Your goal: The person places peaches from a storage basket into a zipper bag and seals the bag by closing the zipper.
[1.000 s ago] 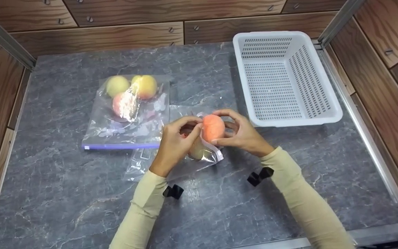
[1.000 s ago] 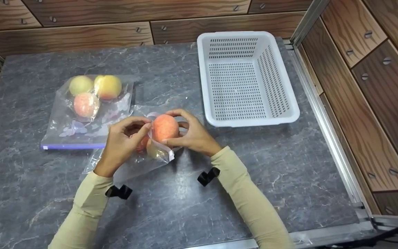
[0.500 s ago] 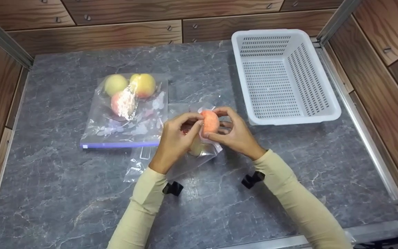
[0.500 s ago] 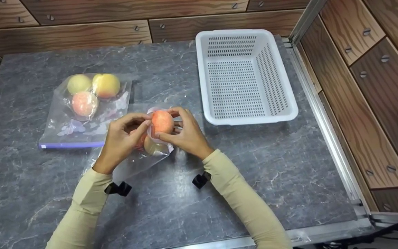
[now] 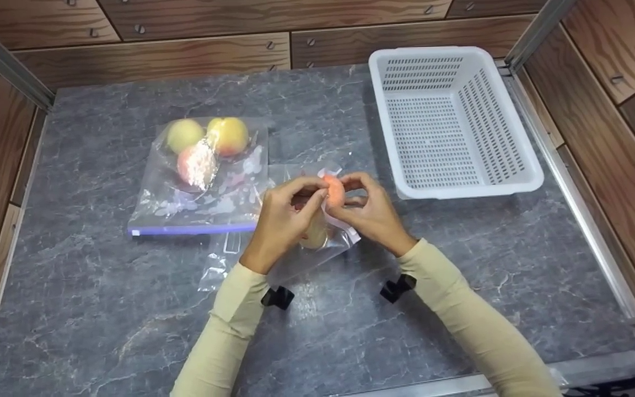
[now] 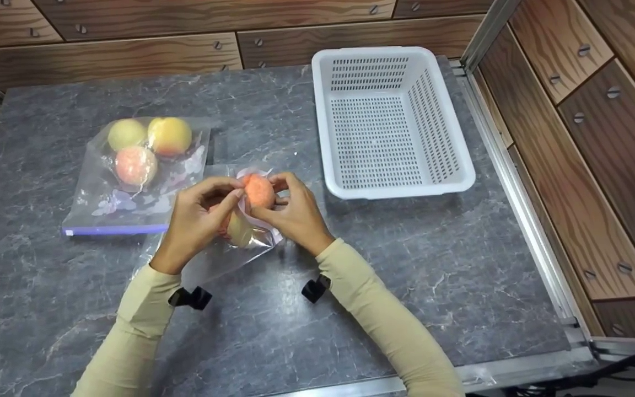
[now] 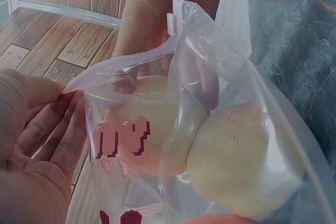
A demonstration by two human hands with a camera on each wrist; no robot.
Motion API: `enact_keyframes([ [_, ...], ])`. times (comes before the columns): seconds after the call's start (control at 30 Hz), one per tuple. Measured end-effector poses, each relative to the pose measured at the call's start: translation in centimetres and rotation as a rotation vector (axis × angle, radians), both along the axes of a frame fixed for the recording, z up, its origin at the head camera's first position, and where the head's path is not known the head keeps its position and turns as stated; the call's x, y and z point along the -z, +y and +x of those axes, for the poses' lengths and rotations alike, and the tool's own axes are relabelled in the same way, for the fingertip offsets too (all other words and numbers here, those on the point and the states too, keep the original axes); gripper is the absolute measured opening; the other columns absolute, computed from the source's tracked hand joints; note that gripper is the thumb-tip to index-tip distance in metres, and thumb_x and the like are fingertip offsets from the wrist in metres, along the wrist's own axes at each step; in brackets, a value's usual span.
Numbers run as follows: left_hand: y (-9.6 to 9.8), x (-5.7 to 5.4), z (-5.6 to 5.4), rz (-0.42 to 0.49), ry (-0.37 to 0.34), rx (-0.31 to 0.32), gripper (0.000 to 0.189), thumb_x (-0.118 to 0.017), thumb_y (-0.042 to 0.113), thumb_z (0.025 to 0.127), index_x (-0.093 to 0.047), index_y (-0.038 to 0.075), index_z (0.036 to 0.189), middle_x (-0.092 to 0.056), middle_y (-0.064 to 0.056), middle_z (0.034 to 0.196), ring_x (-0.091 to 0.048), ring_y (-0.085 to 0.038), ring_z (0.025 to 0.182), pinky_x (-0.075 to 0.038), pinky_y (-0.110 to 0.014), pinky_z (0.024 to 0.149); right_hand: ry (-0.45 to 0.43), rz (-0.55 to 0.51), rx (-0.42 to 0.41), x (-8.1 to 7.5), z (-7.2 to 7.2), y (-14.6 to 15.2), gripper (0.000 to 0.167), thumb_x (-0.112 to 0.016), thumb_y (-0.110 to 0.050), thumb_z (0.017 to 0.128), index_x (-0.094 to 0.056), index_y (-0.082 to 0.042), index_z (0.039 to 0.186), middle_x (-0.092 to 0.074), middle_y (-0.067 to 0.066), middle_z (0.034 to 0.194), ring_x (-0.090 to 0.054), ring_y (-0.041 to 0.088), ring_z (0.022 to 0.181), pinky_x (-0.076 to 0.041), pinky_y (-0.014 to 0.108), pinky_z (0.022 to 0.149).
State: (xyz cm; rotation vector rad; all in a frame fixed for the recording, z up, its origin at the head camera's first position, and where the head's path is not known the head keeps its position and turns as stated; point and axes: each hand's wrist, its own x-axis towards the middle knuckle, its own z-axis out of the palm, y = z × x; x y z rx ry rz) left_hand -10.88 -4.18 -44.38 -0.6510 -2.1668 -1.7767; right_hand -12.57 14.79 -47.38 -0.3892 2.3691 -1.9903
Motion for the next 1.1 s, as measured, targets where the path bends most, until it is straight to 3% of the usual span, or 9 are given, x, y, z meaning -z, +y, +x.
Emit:
enact_keyframes([
  [0.27,-0.4,0.0,-0.1,-0.004,0.038,-0.003,0.012,-0.069,0.002,0.095,-0.073,-0.004,0.105,-0.074,-0.012,0.102,-0.071,-0.016,0.086,-0.060,-0.027,0.076,0.126,0.061,-0.017,-0.1,-0.2,-0.6,0.045,-0.082,-0.005,0.084,-0.065,0.006,0.125,-0.068,0.020,0.116,-0.069,0.033,0.104,-0.060,0.040,0.088],
  [0.53,-0.4,-0.1,-0.2,0.022,0.034,0.029,0.012,-0.067,0.004,0.097,-0.072,-0.005,0.104,-0.073,-0.014,0.102,-0.072,-0.018,0.088,-0.061,-0.028,0.074,0.134,0.120,-0.091,-0.4,-0.2,-0.8,0.046,-0.074,-0.007,0.092,-0.060,0.002,0.134,-0.062,0.019,0.126,-0.065,0.031,0.112,-0.059,0.035,0.090],
  [0.77,-0.2,-0.2,-0.2,0.042,0.034,0.043,0.012,-0.067,0.003,0.097,-0.072,-0.006,0.103,-0.073,-0.016,0.101,-0.072,-0.021,0.088,-0.061,-0.029,0.074,0.129,0.132,-0.054,-0.1,-0.3,-1.1,0.045,-0.072,-0.003,0.092,-0.060,0.005,0.134,-0.062,0.022,0.118,-0.067,0.035,0.101,-0.061,0.032,0.085],
  [0.93,-0.1,-0.2,-0.2,0.046,0.036,0.038,0.011,-0.068,0.003,0.096,-0.072,-0.005,0.102,-0.073,-0.014,0.101,-0.072,-0.021,0.087,-0.061,-0.028,0.075,0.141,0.192,-0.013,-0.4,-0.4,-1.1,0.041,-0.074,-0.004,0.090,-0.063,0.002,0.129,-0.060,0.020,0.109,-0.063,0.031,0.102,-0.061,0.032,0.084],
  [1.1,0.2,-0.2,-0.4,0.041,0.038,0.032,0.010,-0.069,0.003,0.096,-0.073,-0.004,0.102,-0.074,-0.012,0.100,-0.072,-0.020,0.085,-0.061,-0.028,0.074,0.138,0.188,0.013,-0.4,-0.6,-0.9,0.038,-0.076,0.000,0.086,-0.065,0.001,0.123,-0.064,0.017,0.111,-0.063,0.028,0.102,-0.061,0.035,0.084],
])
